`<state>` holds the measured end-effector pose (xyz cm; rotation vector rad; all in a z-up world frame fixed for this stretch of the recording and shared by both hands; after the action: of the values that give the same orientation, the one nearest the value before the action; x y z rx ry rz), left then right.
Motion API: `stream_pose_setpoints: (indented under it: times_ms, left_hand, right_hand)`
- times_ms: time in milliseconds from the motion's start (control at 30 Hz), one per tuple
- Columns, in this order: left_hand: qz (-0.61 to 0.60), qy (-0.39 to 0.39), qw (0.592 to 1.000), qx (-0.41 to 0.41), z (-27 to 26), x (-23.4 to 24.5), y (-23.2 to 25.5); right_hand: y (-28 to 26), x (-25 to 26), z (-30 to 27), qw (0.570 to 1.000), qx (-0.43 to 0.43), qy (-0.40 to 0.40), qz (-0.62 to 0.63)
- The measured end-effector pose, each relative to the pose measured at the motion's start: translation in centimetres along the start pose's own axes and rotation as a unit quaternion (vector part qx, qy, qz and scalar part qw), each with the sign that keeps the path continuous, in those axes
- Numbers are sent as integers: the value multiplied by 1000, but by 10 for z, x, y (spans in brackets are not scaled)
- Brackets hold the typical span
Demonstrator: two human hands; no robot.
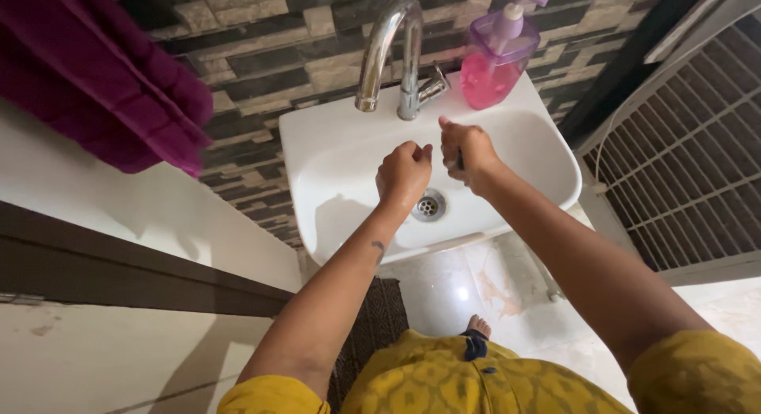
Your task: The person cleans a white bathroom sink using a dark sponge and liquid soap. They apply soap to the sponge, scrub the sink basin and faucet, rinse the sponge under running water, and continue scrubbing the sink surfaces.
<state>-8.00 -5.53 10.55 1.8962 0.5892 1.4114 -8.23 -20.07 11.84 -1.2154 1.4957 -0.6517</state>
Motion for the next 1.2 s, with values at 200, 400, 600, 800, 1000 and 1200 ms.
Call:
stream_pose_setpoints:
  times_ms: [200, 400, 600, 800, 1000, 1200]
  left_hand:
    - [23, 8, 1000, -3, 6, -5, 17]
    - [32, 56, 997, -45, 19, -13, 25]
    - [23, 126, 983, -129, 30, -20, 25]
    - [14, 187, 933, -307, 43, -14, 73]
    - [105, 148, 930, -319, 67, 7, 137]
    - [136, 174, 873, -434, 98, 19, 166]
  right_hand:
    - [-21, 4, -1, 993, 91, -18, -72]
    - [-23, 3, -14, 892, 98, 45, -440]
    - [-15, 41, 5, 808, 50, -51, -585]
    - [-47, 79, 1, 925, 175, -23, -338]
    - [-101, 91, -12, 977, 204, -26, -61]
    - [-149, 102, -22, 963, 196, -79, 168]
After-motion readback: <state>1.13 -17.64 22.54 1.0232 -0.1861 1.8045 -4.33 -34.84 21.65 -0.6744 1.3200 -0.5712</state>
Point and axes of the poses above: each hand's wrist, its own z-axis towards the middle knuckle, its own x-axis out of the back of the hand, y = z × x, the point moved 1 cm from there along z, towards the middle knuckle, and after that the axes turned 14 degrees about -y, right-handed, at the moved point
